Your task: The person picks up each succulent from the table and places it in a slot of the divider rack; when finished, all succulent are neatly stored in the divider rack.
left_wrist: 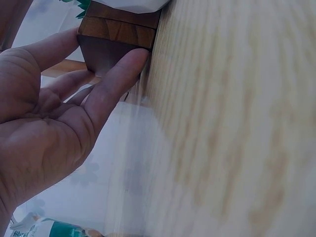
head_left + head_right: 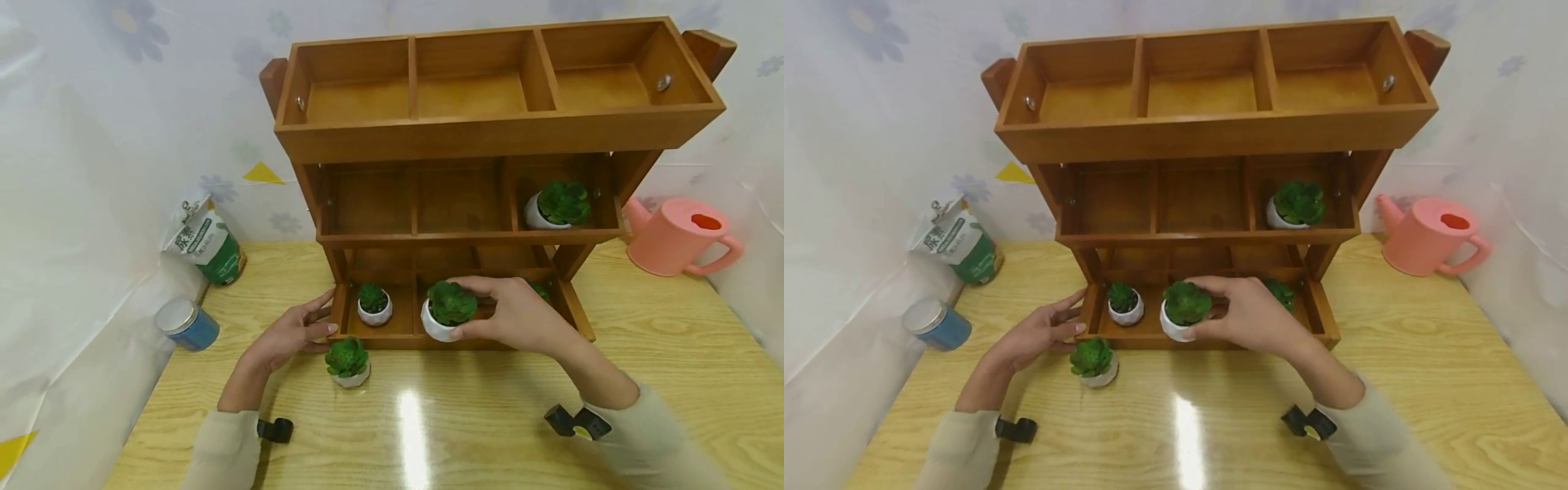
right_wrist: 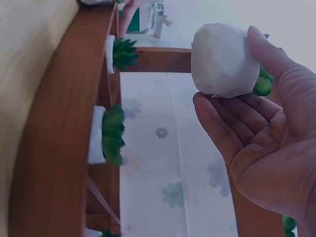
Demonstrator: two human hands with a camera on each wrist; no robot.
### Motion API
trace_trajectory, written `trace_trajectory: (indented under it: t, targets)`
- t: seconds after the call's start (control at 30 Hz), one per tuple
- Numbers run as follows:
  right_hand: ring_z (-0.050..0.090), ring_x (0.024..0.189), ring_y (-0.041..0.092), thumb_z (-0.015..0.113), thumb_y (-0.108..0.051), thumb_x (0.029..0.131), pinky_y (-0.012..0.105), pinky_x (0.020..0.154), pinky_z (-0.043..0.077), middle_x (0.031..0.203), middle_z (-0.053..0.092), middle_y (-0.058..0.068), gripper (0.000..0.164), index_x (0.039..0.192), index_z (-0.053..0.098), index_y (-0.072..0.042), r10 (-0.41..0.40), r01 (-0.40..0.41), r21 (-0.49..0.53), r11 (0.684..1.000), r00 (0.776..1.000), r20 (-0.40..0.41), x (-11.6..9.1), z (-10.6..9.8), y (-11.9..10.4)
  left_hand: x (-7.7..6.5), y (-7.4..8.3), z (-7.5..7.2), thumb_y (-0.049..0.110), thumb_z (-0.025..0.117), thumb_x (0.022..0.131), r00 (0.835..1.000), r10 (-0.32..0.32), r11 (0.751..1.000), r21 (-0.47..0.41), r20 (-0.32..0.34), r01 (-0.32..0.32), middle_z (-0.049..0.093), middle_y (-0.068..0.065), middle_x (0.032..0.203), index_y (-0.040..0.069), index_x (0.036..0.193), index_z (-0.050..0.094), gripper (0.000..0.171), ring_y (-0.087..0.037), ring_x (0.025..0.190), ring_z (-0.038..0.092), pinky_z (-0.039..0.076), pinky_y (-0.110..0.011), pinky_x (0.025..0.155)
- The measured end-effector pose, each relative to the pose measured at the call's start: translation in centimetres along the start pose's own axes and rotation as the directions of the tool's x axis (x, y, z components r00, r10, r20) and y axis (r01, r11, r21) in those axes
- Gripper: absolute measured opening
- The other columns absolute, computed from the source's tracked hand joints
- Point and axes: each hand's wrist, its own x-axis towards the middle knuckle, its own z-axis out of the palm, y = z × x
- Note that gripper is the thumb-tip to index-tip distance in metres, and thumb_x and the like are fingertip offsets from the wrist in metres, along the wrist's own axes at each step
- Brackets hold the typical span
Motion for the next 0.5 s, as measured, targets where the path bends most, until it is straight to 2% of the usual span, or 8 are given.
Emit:
trace_trajectory:
  t: [0.23,0.5]
  targets:
    - [0.07,0.106,0.011,0.087,-0.043,0.08,0.033,0.088,0.058,0.121,0.074,-0.006,0.064,0.137,0.065,-0.024,0.031,-0.031,-0.009,0.999,0.998,-0.05,-0.4,-1.8,-0.2,0.0,0.0,0.0,0.025,0.061,0.104,1.0,-0.001,1.0,0.008,0.005,0.001,0.012,-0.02,0.17,0.03,0.165,0.009,0.08,-0.044,0.15,0.031,0.056,-0.048,0.1]
    - [0.07,0.099,0.013,0.087,-0.043,0.079,0.026,0.079,0.058,0.121,0.074,-0.002,0.067,0.138,0.065,-0.022,0.045,-0.047,-0.019,0.999,0.995,-0.086,-0.8,-2.9,-0.5,0.0,0.0,-0.1,0.024,0.061,0.104,1.0,-0.003,1.0,0.014,0.001,0.003,0.012,-0.021,0.17,0.029,0.165,0.009,0.081,-0.044,0.15,0.03,0.057,-0.047,0.099]
